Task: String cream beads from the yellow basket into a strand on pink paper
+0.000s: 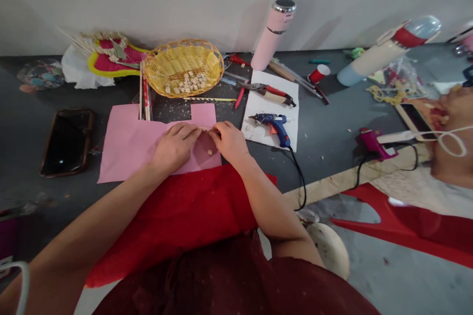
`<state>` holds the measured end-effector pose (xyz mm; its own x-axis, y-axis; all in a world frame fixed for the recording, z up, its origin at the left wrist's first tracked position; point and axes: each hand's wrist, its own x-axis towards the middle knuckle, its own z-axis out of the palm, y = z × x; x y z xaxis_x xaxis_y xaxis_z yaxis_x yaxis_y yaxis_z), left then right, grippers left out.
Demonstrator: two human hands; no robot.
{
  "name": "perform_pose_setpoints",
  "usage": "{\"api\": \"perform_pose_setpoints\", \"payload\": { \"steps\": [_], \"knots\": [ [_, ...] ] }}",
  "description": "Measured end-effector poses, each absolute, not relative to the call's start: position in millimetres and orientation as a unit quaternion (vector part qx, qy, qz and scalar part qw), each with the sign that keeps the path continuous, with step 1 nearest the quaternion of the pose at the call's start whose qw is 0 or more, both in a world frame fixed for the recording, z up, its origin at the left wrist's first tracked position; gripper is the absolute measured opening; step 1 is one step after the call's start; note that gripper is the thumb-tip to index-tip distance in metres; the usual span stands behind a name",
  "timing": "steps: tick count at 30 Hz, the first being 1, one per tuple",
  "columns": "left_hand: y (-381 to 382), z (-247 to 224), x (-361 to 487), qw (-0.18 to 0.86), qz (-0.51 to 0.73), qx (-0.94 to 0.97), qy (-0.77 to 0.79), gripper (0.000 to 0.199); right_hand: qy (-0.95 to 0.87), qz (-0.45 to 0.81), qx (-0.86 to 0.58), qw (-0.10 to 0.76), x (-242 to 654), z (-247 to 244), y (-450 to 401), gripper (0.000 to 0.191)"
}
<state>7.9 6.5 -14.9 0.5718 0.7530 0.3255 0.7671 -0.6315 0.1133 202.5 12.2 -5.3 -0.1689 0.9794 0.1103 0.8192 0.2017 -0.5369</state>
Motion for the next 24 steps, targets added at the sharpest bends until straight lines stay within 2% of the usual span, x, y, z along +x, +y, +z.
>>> {"api": "perform_pose_setpoints", "payload": {
  "steps": [11, 24],
  "knots": [
    [6.9, -14.2, 8.2, 0.003, -0.175, -0.889, -0.424, 0.036, -0.751, 0.183, -0.598, 0.212, 204.3, -5.9, 12.2, 0.017],
    [5.7, -13.1, 8.8, 0.029, -0.167, -0.89, -0.423, 0.034, -0.751, 0.169, -0.603, 0.209, 200.9, -6.7, 11.7, 0.012]
  ]
}}
